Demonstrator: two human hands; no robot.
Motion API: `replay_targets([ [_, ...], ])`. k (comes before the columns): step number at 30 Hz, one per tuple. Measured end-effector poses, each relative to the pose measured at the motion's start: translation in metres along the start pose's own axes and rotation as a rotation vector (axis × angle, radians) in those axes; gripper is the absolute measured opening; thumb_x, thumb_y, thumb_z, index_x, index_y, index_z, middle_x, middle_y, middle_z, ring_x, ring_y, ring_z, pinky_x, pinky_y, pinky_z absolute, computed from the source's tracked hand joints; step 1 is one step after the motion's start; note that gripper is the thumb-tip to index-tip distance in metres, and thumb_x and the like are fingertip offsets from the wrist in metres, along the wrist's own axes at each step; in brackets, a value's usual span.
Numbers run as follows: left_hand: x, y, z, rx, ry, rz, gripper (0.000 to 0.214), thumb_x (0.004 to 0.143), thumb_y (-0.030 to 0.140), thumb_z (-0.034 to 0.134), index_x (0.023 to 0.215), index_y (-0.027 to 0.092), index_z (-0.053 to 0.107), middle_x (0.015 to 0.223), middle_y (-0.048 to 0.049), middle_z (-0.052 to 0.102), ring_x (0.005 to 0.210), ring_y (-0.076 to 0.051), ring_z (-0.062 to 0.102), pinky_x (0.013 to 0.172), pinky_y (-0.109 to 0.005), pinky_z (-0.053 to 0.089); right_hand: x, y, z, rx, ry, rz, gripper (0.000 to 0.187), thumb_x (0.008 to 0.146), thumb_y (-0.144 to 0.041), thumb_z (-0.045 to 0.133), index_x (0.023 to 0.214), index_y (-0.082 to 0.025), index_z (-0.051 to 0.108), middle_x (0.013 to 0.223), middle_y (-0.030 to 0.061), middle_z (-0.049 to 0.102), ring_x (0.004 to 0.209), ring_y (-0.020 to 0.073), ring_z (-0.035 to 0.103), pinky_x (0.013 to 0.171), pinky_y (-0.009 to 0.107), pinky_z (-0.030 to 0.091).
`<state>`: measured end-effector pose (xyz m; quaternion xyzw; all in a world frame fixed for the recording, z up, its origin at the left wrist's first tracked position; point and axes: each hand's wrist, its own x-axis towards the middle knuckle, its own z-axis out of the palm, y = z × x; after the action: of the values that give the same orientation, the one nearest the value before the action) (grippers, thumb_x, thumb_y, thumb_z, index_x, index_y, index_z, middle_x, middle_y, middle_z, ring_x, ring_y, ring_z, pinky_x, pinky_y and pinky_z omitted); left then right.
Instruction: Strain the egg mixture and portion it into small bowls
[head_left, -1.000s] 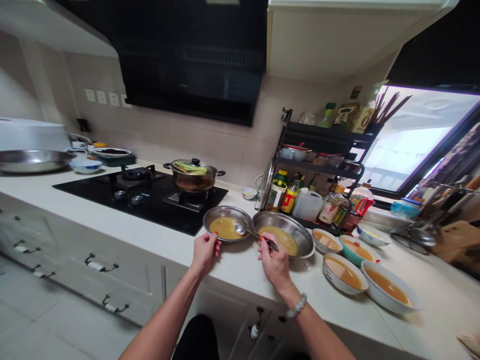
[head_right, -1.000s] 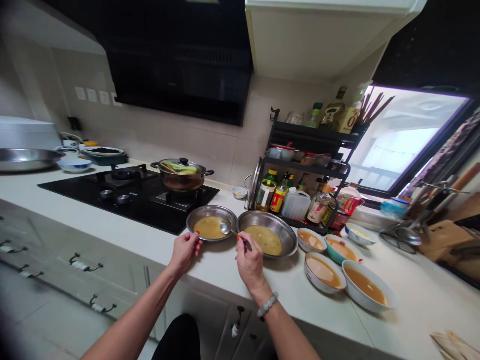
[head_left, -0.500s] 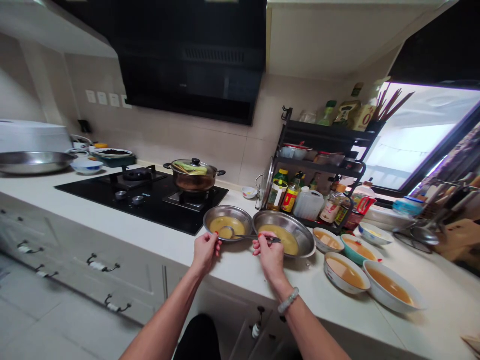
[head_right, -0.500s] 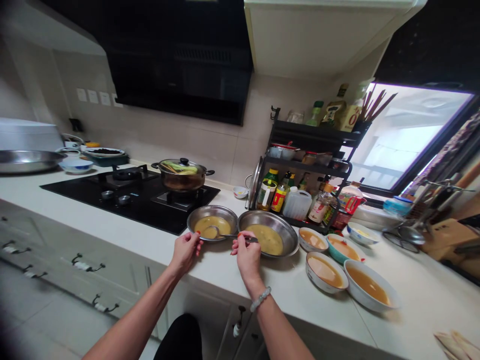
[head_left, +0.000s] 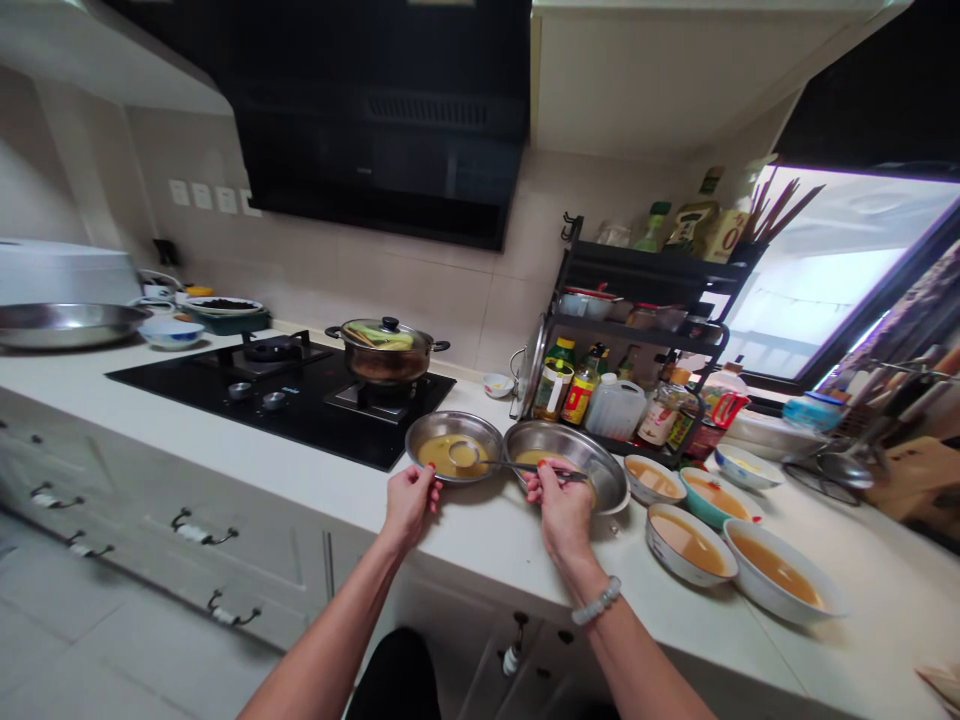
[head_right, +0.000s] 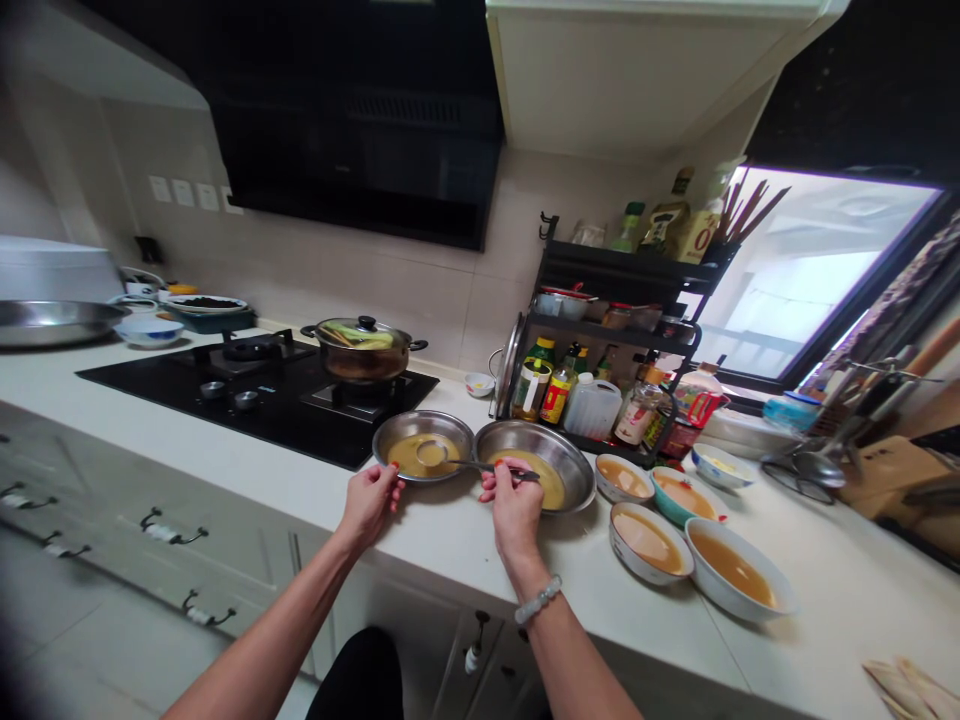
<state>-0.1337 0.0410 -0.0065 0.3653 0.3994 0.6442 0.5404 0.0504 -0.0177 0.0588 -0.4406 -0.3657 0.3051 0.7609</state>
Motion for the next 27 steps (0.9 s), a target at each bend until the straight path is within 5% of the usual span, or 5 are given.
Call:
replay_targets([
  [13, -0.001, 0.002, 0.001, 0.019, 0.005, 0.0, 0.031, 0.066, 0.04, 0.067, 0.057, 0.016, 0.052, 0.048, 0.0007, 0.057, 0.035, -0.006, 0.043, 0.031, -0.017, 0.032, 0.026, -0.042, -0.041, -0.029, 0.133, -0.13, 0.038, 0.061, -0.041, 0.077, 0.081, -0.016, 0.056, 0.05, -0.002, 0.061, 0.041, 0.0132, 0.058, 0.035, 0.02, 0.043],
  [27, -0.001, 0.002, 0.001, 0.016, 0.004, 0.008, 0.032, 0.064, 0.042, 0.069, 0.057, 0.016, 0.053, 0.048, 0.001, 0.057, 0.035, -0.006, 0.043, 0.031, -0.017, 0.032, 0.037, -0.049, -0.09, -0.163, 0.223, -0.172, 0.04, 0.059, -0.044, 0.077, 0.081, -0.016, 0.058, 0.048, -0.0012, 0.06, 0.042, 0.0143, 0.056, 0.037, 0.022, 0.042],
])
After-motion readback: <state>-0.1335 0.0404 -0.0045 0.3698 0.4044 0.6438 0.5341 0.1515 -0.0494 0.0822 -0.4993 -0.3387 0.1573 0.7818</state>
